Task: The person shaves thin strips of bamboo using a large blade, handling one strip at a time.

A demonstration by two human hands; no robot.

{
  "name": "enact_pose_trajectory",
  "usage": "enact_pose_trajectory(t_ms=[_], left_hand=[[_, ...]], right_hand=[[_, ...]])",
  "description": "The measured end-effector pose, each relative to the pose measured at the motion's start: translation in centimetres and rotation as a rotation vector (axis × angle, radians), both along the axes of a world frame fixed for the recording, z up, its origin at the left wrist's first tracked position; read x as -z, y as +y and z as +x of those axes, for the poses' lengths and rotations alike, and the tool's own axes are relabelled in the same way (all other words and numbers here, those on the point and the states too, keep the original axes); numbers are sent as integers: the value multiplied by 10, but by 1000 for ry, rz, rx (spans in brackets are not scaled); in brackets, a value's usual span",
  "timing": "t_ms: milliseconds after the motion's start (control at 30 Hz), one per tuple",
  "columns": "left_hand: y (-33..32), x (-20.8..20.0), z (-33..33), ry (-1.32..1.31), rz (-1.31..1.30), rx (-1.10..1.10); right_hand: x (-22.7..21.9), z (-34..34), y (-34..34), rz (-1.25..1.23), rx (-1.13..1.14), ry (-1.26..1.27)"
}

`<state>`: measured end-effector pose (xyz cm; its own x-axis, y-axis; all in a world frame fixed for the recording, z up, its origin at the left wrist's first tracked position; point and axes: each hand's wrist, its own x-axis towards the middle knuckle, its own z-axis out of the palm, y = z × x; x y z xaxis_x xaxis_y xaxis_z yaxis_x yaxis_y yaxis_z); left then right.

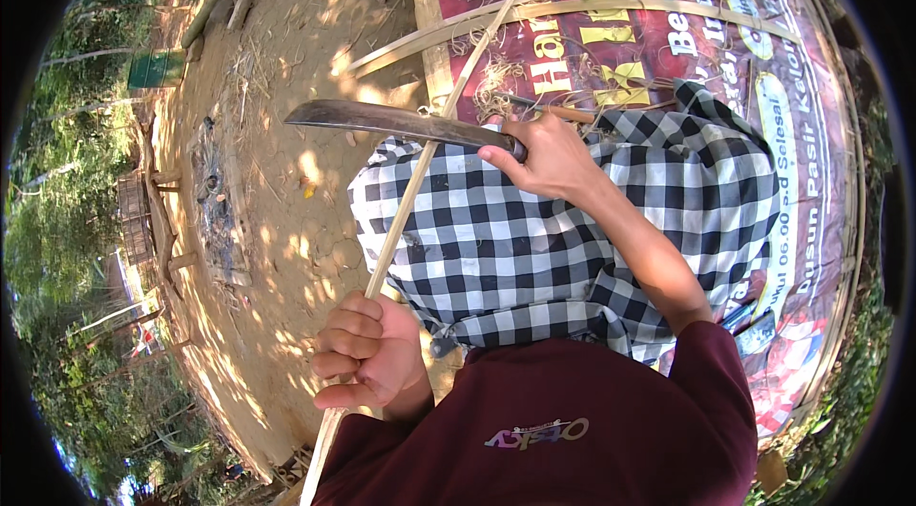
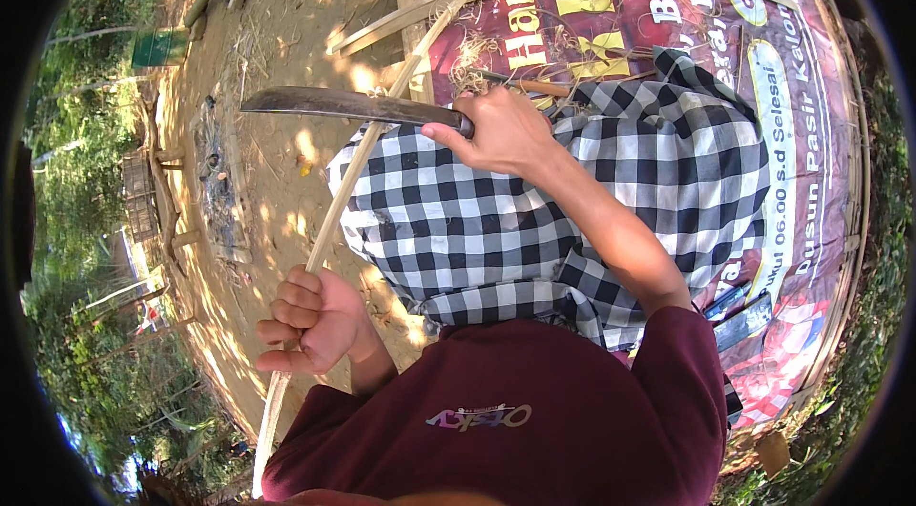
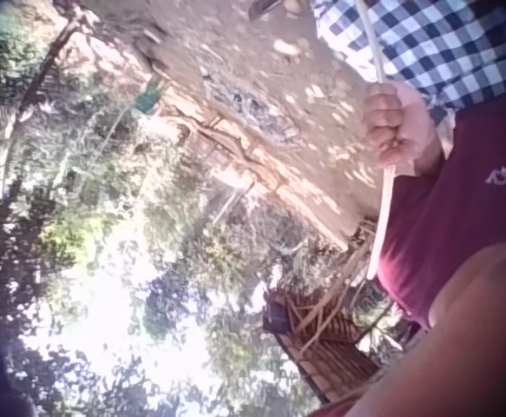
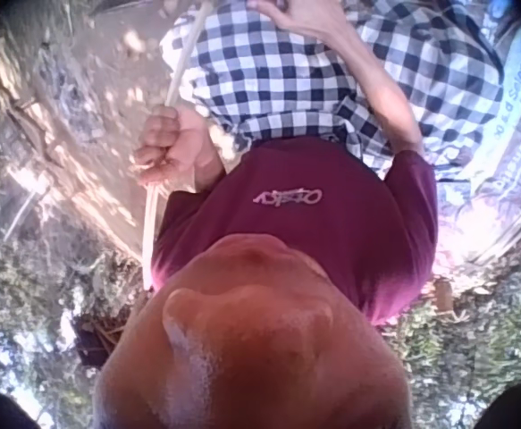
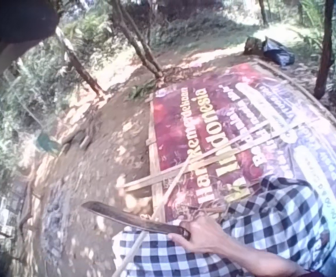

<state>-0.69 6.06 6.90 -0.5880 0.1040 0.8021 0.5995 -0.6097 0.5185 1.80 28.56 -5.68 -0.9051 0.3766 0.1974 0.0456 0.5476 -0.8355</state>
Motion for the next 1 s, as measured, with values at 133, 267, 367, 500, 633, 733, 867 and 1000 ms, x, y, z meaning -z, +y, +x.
enact_pose_trajectory(t_ms=[133,267,367,500,633,733,867,1000], left_hand=[[5,-2,3,9,-3,64],[7,-6,2,-9,-3,4],[6,-4,4,-6,-24,40],[2,1,1,-48,37,-2],[8,-2,9,-100,98,-22],[4,-3,5,-89,46,-37],[3,-1,7,-110,2,-46],[1,-2,12,-149,56,-93]], right_hand=[[-35,16,-15,135,-183,38],[-40,17,-19,171,-260,174],[-6,-1,12,-29,-62,-13],[-12,3,-3,3,4,-61],[-31,16,-23,19,-252,107],[-27,11,-19,167,-229,195],[10,-9,15,-1,68,-146],[-17,1,-4,46,1,-101]])
